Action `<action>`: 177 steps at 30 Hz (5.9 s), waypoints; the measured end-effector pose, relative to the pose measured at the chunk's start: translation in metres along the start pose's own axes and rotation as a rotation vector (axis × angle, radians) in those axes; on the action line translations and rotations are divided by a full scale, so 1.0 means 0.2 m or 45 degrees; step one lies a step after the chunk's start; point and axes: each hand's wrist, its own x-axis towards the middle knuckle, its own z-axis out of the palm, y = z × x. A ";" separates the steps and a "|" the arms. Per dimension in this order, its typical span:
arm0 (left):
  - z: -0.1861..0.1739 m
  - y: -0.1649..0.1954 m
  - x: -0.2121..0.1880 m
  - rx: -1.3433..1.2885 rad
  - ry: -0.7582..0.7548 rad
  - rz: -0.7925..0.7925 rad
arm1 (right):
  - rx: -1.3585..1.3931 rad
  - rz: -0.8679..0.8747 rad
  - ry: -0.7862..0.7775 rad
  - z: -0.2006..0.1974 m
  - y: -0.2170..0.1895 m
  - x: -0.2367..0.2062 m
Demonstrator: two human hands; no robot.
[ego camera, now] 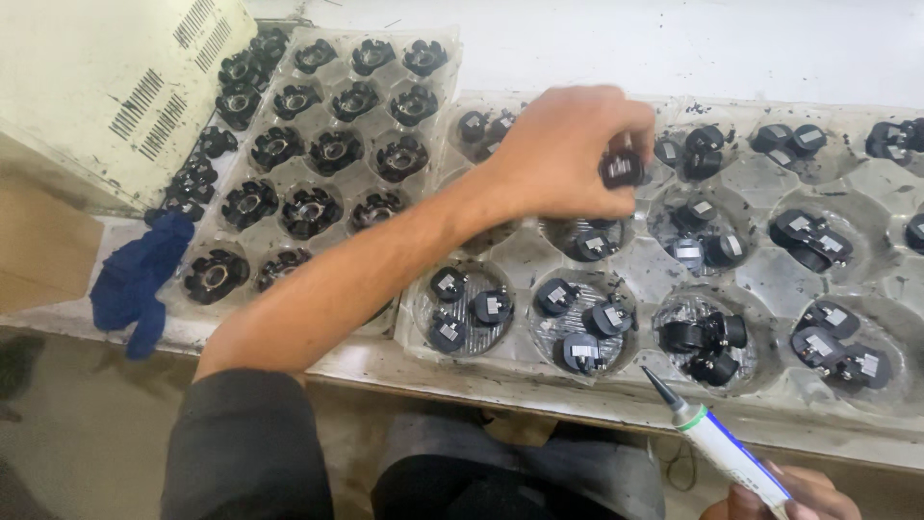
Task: The person picks small black plastic components one at a time from molded trays and applies adhesive from a tube onto each component, then places it back into the tray. They occasionally wipe the tube with a blue cloth and continue treating more components across the trays.
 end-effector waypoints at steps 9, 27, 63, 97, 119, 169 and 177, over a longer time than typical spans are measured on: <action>-0.13 0.53 -0.76 -1.362 0.135 -0.667 | 0.246 0.682 -0.419 0.07 -0.53 0.27; 0.03 0.65 -1.11 -1.688 0.650 -0.880 | 1.047 1.029 -1.014 0.67 -0.92 0.06; 0.07 0.62 -1.13 -1.567 0.698 -0.885 | -0.572 -1.038 -0.689 1.10 -1.37 -0.05; 0.14 0.72 -1.13 -1.899 0.757 -0.846 | -0.536 -0.634 -0.353 1.20 -1.48 -0.15; 0.18 0.71 -1.19 -2.243 0.636 -0.948 | -0.539 -0.967 -0.580 0.97 -1.28 -0.09; 0.40 -0.44 0.24 0.608 -0.189 -0.344 | -0.824 -0.813 -0.109 0.23 -0.87 -0.16; 0.34 -0.55 0.22 0.409 0.120 0.242 | -0.558 -0.709 0.196 0.63 -1.06 -0.15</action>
